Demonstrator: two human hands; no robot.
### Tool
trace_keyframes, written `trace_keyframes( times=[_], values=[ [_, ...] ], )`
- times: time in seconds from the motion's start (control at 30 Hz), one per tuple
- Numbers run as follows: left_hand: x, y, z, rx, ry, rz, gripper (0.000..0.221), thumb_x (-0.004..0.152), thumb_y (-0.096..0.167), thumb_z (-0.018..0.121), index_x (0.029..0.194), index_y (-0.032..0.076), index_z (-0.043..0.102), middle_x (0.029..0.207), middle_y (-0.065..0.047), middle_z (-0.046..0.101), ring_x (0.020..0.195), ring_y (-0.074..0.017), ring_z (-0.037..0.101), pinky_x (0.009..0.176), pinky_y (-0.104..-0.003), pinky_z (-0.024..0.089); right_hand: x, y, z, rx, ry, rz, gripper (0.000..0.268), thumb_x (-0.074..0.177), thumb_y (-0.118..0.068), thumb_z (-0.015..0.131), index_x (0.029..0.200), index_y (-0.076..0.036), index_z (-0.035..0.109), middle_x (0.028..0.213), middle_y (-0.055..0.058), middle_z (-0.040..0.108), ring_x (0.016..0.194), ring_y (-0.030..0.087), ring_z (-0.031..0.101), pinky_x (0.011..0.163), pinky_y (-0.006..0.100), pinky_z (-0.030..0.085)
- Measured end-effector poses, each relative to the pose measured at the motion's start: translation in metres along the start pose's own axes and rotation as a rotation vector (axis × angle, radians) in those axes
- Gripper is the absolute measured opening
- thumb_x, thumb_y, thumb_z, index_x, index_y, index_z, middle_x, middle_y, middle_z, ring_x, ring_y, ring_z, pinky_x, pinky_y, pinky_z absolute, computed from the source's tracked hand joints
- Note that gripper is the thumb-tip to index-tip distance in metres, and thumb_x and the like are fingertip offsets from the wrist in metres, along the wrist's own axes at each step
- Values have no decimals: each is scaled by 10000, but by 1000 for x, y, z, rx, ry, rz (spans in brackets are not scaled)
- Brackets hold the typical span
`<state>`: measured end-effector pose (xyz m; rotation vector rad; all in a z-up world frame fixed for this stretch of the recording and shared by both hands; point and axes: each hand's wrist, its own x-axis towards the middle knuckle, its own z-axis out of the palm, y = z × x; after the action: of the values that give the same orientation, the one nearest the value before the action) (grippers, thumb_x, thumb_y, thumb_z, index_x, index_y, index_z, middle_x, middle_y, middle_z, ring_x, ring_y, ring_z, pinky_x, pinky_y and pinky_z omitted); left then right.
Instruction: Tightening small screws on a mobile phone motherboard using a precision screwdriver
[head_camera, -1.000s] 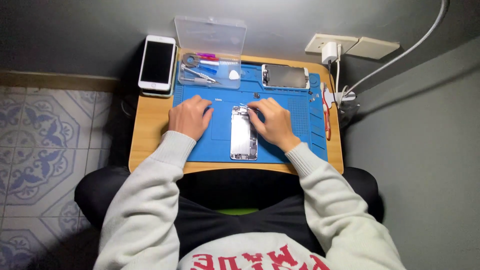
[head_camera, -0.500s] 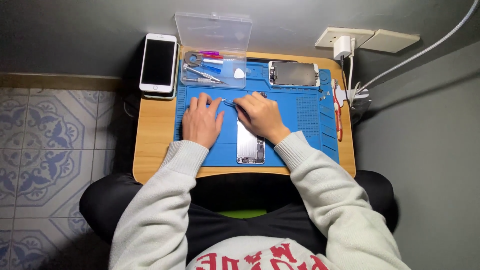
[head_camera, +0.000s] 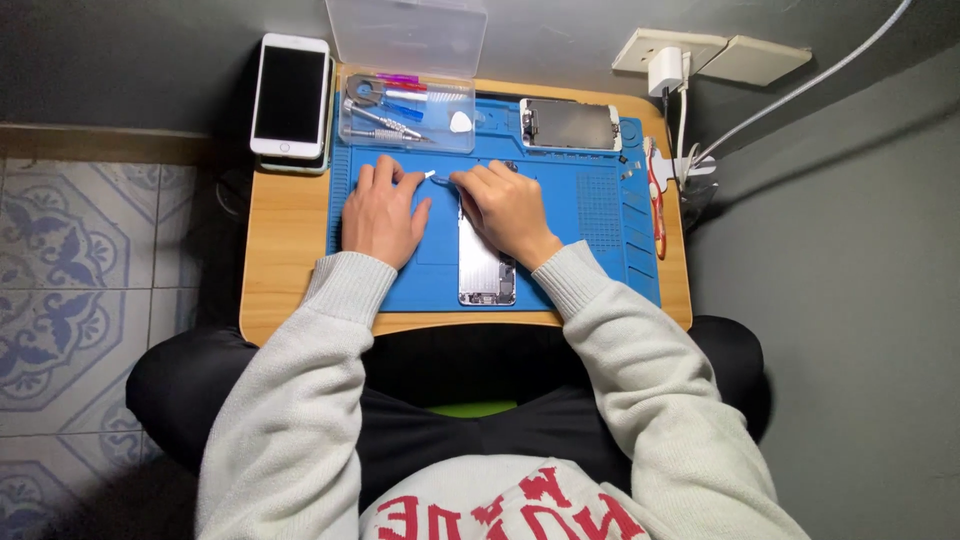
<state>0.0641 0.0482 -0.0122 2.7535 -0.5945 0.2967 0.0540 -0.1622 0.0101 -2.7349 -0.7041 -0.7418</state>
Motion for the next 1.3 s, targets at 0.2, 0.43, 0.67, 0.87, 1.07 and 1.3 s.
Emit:
trace_keyframes(
  times=[0.2,0.43,0.67,0.87,1.07,1.3],
  values=[
    [2,1,-1,-22,-12,-10,280,937,307,756,1169,150,757,1045,-46,480,1003,-276,581,763,-441,623,1,0,3,-29,25,-20,106,964,-179,707,1052,-215,752,787,-75,689,756,90,655,607,175,539],
    [3,-3,-2,-48,-21,16,292,935,307,765,1178,146,748,1049,-46,469,1007,-288,579,757,-448,622,-3,4,11,-146,15,-115,136,927,-179,725,1057,-216,734,787,-71,681,755,98,656,631,188,547],
    [6,-4,-4,-47,-17,-7,332,920,334,790,1200,161,750,1057,-36,484,1010,-282,604,759,-443,629,-1,6,14,-148,37,-124,130,923,-193,708,1052,-209,716,786,-69,654,741,104,647,630,199,547],
    [6,-2,-1,-33,-1,1,306,934,332,749,1194,171,750,1045,-36,461,992,-280,593,749,-447,628,-2,7,15,-183,54,-127,157,938,-187,718,1091,-220,728,860,-63,697,787,103,653,655,189,540],
    [7,-7,1,-31,11,30,288,922,249,691,1189,157,747,1040,-52,473,995,-295,593,753,-465,627,-4,11,29,-249,68,-174,142,980,-178,663,1082,-242,739,866,-66,718,770,106,664,630,194,530],
    [8,-3,-5,-111,66,16,203,1006,226,638,1142,163,775,1017,-35,543,979,-265,643,744,-430,619,-3,2,-1,-233,79,-192,138,1015,-157,635,1091,-221,732,908,-53,736,756,107,668,618,183,529]
  ],
)
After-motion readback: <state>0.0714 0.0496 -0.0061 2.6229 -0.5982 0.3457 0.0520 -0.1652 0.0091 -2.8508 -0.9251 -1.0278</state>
